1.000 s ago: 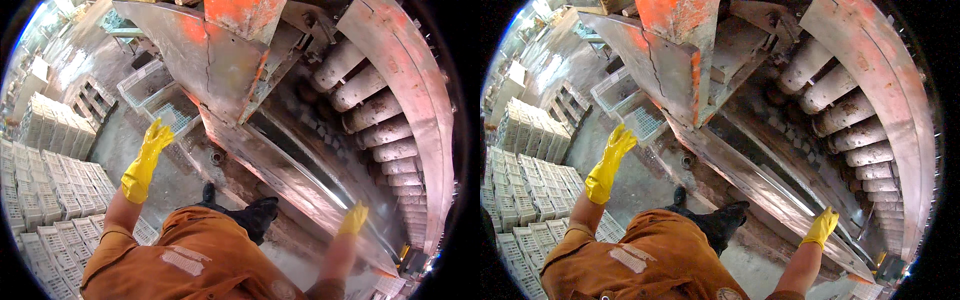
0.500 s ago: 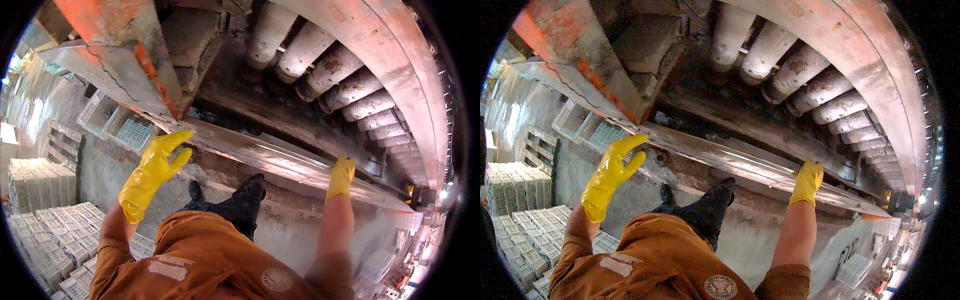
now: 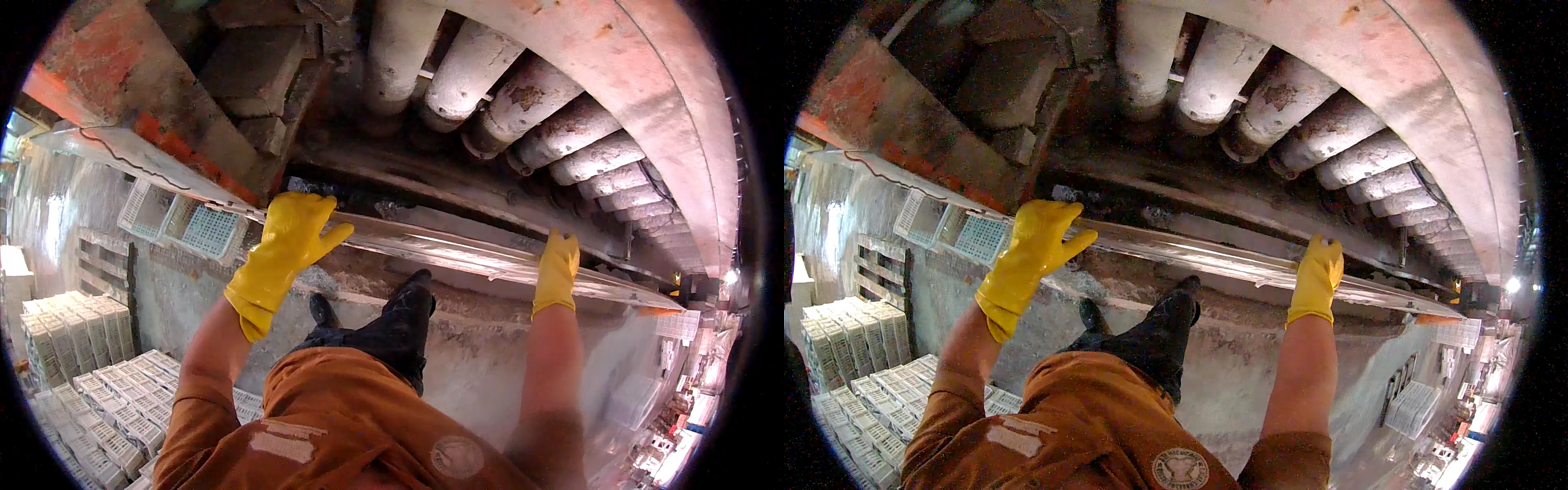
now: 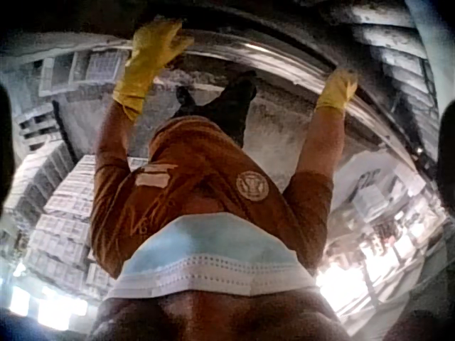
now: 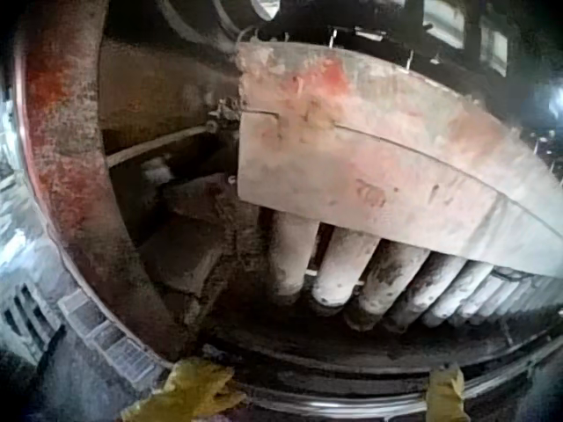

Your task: The person repeatedly places small white rectangular tiles onto a moving conveyor belt of a large industrial machine. The tiles are fed into the machine's rollers, and the person maintains a steady rhythm, ensuring the tiles are properly positioned as they enter the processing area.

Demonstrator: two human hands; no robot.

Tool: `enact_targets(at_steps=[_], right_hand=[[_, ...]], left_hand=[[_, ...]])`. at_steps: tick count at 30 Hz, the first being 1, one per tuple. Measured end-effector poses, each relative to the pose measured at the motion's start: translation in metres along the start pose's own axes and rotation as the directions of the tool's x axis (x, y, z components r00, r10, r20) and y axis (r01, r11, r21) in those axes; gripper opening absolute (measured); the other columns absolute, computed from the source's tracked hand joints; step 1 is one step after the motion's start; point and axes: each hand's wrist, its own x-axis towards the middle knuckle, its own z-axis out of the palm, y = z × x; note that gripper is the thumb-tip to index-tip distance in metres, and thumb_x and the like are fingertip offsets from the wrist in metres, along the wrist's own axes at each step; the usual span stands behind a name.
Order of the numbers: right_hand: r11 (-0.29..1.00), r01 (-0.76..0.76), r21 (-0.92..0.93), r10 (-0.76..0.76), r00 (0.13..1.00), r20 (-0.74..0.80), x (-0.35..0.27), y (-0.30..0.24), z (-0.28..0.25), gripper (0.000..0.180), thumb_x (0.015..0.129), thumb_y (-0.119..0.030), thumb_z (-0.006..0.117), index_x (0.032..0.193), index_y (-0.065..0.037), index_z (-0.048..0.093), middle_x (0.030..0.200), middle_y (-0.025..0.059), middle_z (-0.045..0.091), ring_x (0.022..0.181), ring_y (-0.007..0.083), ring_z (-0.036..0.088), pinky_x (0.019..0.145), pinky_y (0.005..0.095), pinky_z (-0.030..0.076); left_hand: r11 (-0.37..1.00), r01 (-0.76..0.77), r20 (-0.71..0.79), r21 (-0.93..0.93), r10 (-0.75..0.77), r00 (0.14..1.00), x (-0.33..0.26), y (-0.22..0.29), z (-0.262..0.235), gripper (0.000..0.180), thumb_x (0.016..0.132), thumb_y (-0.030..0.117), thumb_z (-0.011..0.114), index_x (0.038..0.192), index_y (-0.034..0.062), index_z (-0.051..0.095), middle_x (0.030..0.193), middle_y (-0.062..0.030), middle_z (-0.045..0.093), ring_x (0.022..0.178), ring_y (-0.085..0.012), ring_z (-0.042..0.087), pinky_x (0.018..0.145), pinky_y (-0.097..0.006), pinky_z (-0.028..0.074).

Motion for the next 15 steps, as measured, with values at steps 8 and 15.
enact_targets(at_steps=[8, 15], right_hand=[[0.993, -0.049, -0.108, 0.041, 0.996, -0.077, -0.013, -0.012, 0.002, 0.061, 0.093, -0.051, 0.058, 0.133, -0.006, 0.065, 0.125, 0.0197, 0.071, 0.115, 0.0391, 0.067, 0.096, 0.0484, 0.052], [0.991, -0.090, -0.100, 0.081, 0.992, -0.097, -0.029, 0.000, 0.005, 0.058, 0.091, -0.052, 0.059, 0.133, -0.012, 0.067, 0.123, 0.0179, 0.072, 0.114, 0.0380, 0.068, 0.094, 0.0491, 0.052]], left_hand=[[0.993, 0.004, 0.204, -0.116, 0.020, 0.979, 0.019, -0.010, -0.005, 0.059, 0.084, 0.052, 0.077, 0.120, 0.0050, 0.073, 0.106, -0.0195, 0.075, 0.099, -0.0375, 0.070, 0.089, -0.047, 0.053], [0.922, 0.071, 0.320, -0.381, 0.059, 0.946, 0.072, -0.003, 0.008, 0.057, 0.092, 0.043, 0.074, 0.131, 0.0020, 0.066, 0.124, -0.0213, 0.070, 0.116, -0.0348, 0.065, 0.102, -0.043, 0.049]])
